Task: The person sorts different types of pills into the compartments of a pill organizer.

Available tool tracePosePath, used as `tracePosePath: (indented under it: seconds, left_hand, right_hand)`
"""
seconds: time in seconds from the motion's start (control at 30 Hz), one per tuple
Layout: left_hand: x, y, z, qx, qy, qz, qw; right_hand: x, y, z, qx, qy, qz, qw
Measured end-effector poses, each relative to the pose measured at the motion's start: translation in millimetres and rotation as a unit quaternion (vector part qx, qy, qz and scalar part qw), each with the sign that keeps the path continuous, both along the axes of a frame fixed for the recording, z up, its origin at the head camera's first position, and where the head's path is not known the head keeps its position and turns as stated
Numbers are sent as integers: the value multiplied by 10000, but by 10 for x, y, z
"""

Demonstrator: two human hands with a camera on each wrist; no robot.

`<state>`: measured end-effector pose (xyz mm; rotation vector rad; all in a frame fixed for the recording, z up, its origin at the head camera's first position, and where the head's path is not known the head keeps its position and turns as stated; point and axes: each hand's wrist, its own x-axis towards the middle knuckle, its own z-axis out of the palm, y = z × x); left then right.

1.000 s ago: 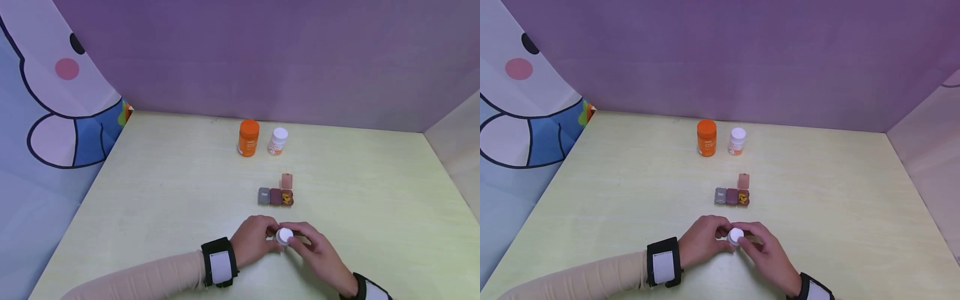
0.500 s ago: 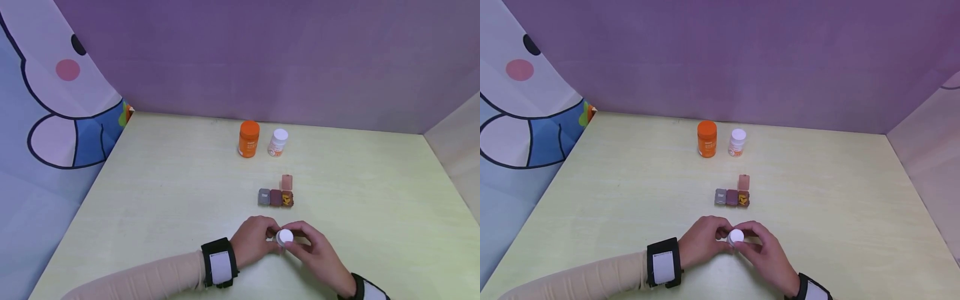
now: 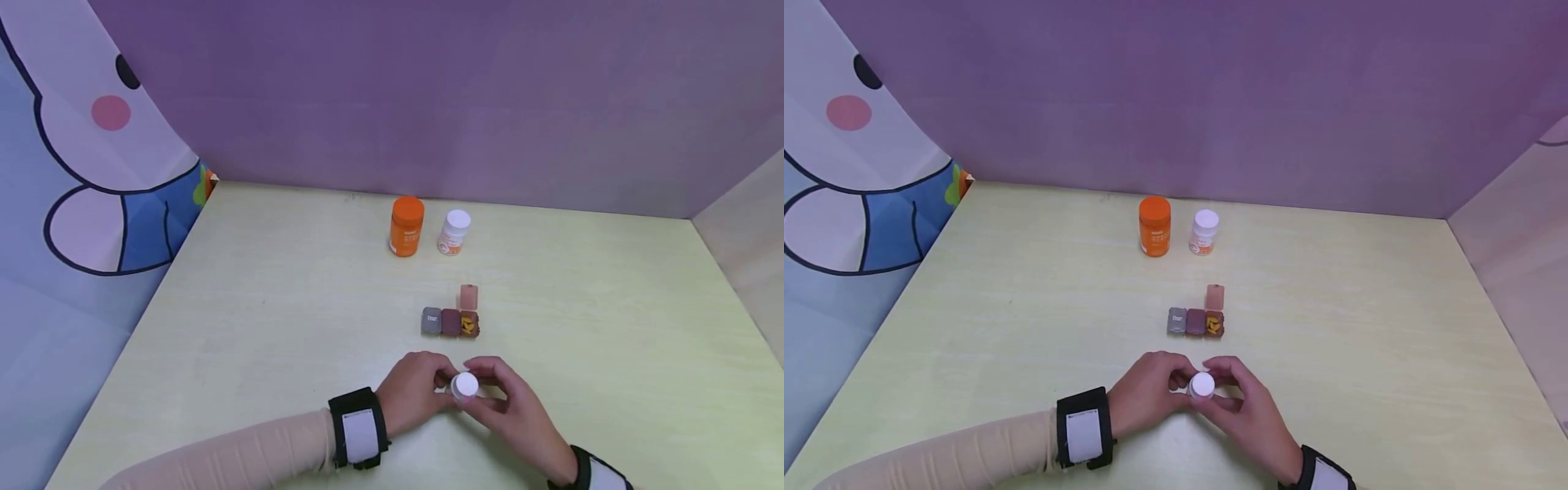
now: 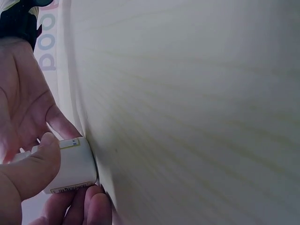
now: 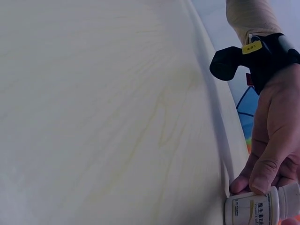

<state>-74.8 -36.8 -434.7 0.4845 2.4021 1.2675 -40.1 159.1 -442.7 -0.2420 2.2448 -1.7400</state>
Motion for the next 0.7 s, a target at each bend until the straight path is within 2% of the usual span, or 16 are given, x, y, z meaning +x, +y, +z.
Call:
tracePosePath:
  seconds: [0.17,0.3,0.37,0.53,0.7]
  left_hand:
    - [12,1,15,9,-44,14,10000]
    - [14,3,17,-9,-22,16,10000]
    - [12,5,18,-10,-23,23,10000]
    - [16,7,29,-46,14,20,10000]
    - [20,4,36,-73,-8,7,10000]
  right_hand:
    - [22,13,14,83,191,94,9997]
    - [17,-12,26,59,-98,-62,9999]
    - [17,-23,24,62,-101,-115,9999]
    - [31,-9,6,56,324,81,9994]
    - [20,-22,16,121,34,13,9999]
